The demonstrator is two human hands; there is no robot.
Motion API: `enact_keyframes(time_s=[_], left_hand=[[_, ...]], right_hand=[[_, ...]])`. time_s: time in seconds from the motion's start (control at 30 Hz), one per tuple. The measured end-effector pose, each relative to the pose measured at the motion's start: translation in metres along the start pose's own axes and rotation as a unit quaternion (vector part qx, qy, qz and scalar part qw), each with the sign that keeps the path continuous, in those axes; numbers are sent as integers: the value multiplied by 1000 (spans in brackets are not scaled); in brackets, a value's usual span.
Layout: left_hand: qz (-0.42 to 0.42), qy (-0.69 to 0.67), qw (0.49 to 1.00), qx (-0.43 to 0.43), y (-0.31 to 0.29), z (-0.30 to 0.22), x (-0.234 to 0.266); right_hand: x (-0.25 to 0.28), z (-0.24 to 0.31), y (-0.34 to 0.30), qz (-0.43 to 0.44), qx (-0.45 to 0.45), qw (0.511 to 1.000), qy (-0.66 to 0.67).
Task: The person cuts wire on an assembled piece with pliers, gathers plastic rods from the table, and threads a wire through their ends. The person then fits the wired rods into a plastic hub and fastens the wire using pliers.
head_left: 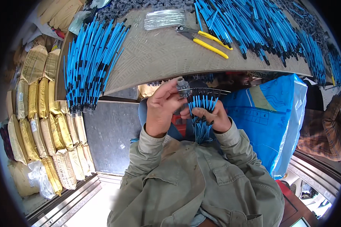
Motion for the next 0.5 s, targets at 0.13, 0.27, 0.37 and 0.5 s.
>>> enact_keyframes(time_s=[0.13,0.27,0.37,0.5], left_hand=[[18,144,984,-100,-4,1,-10],[-14,183,976,-114,-6,-2,-18],[-42,176,977,-111,-7,1,-22],[-65,166,979,-99,-11,-1,-26]], right_hand=[[5,1,-1,3,21,998,-58],[4,1,-1,-15,34,998,-58],[-1,8,1,-15,37,999,-6],[0,8,3,1,21,1000,16]])
Point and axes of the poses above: each hand's wrist, its own y-axis towards the middle knuckle, its own x-axis out of the back of the hand, z = x × y, the point moved 1 cm from there along y, towards the middle knuckle, and after that the axes turned 2 degrees about -x, right-handed, at the moved point
